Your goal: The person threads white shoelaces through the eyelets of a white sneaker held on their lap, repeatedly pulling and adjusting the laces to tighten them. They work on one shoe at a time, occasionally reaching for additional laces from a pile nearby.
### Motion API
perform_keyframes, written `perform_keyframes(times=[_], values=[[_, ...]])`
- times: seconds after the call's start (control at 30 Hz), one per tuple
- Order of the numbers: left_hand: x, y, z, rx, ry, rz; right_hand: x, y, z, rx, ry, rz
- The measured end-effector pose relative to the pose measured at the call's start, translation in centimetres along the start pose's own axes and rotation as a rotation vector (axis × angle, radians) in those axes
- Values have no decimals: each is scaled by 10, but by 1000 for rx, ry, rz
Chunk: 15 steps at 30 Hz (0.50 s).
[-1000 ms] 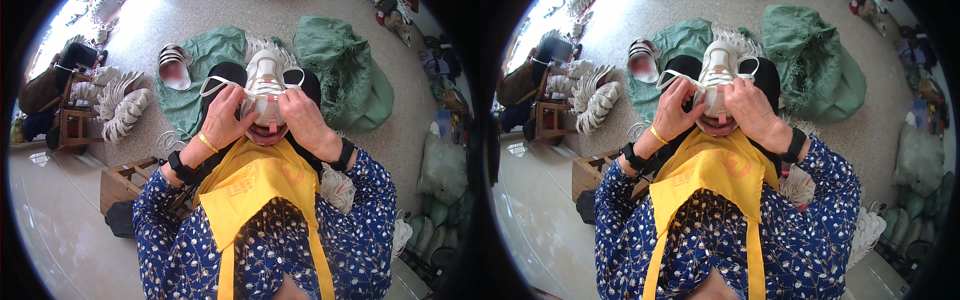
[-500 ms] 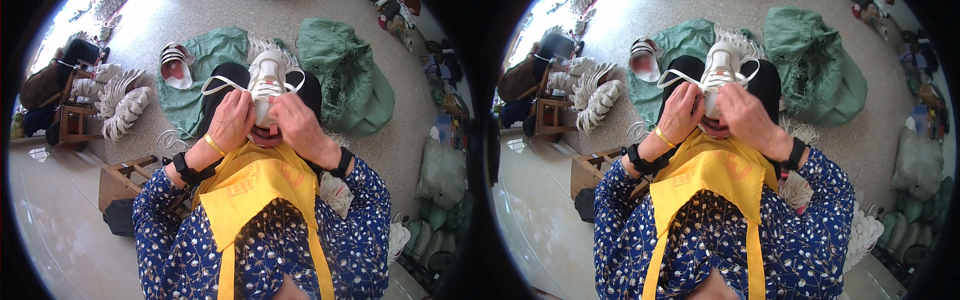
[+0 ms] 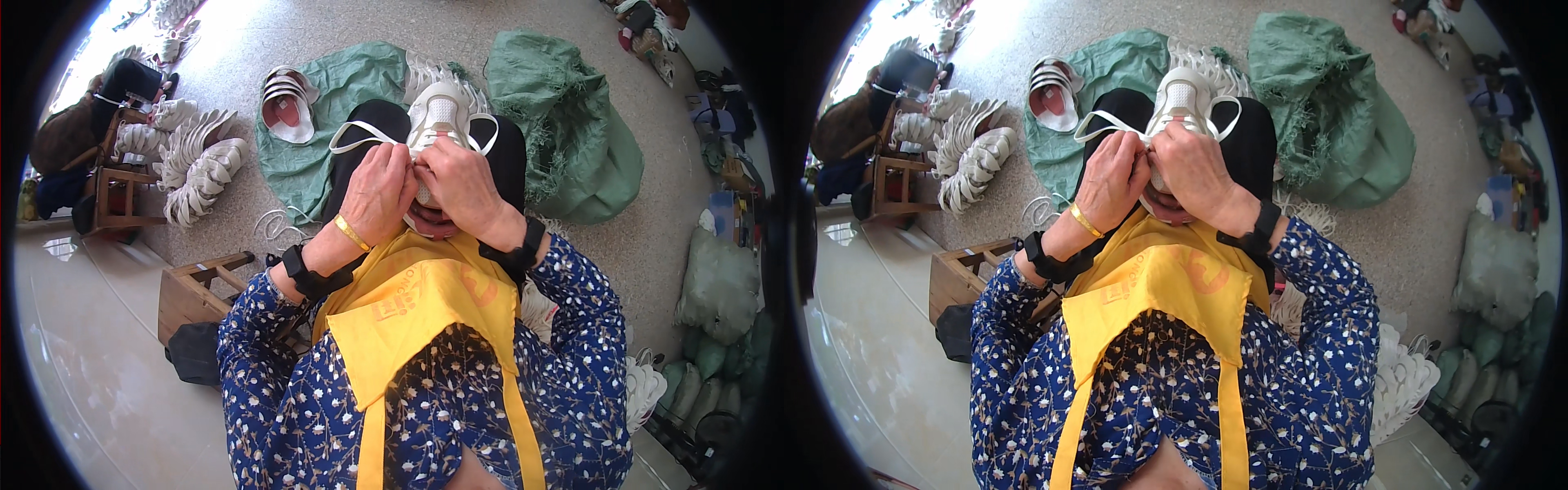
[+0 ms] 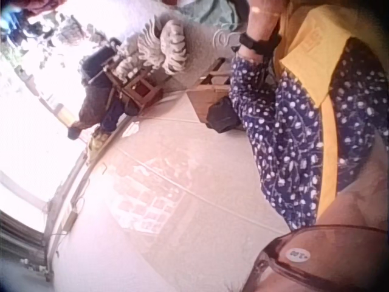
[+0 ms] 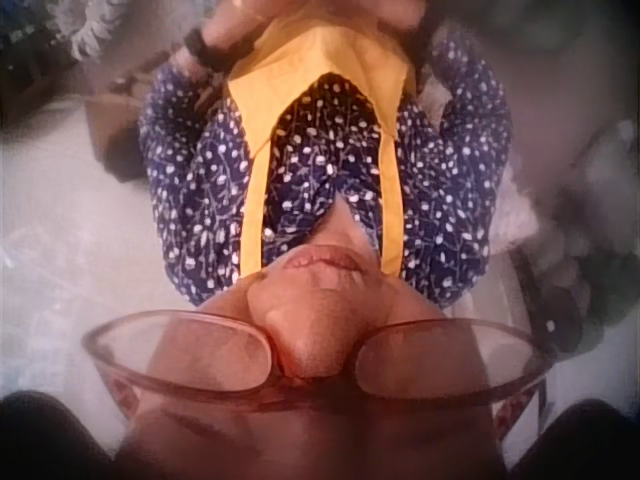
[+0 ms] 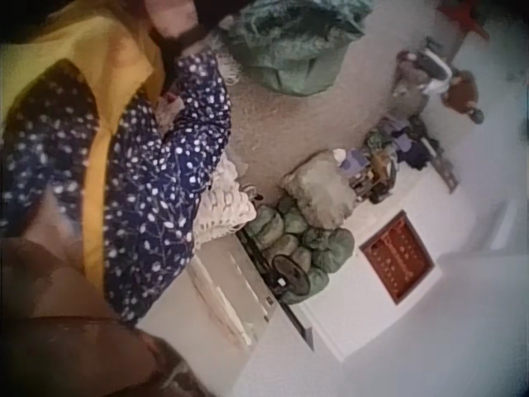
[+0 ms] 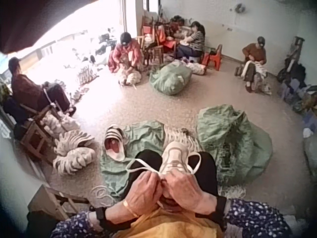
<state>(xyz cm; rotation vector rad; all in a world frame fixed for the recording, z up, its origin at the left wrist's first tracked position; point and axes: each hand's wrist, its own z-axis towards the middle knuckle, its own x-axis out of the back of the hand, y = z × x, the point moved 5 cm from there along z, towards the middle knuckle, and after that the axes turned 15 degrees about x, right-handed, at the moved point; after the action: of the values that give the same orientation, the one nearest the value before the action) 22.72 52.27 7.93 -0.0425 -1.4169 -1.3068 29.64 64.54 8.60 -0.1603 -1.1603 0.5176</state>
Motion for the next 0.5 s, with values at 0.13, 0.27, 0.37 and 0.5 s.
perform_keyframes(times=[0.13,0.27,0.37,0.5], values=[[-1,1,0,9,-2,-19,-1,-1,3,18,-15,-63],[-2,-2,0,60,-4,-48,-3,-2,4,5,-35,-95],[0,-1,2,63,-17,-87,-2,-3,5,-95,-40,-60],[3,1,5,70,-37,-127,22,-10,-1,-4,-128,-15]])
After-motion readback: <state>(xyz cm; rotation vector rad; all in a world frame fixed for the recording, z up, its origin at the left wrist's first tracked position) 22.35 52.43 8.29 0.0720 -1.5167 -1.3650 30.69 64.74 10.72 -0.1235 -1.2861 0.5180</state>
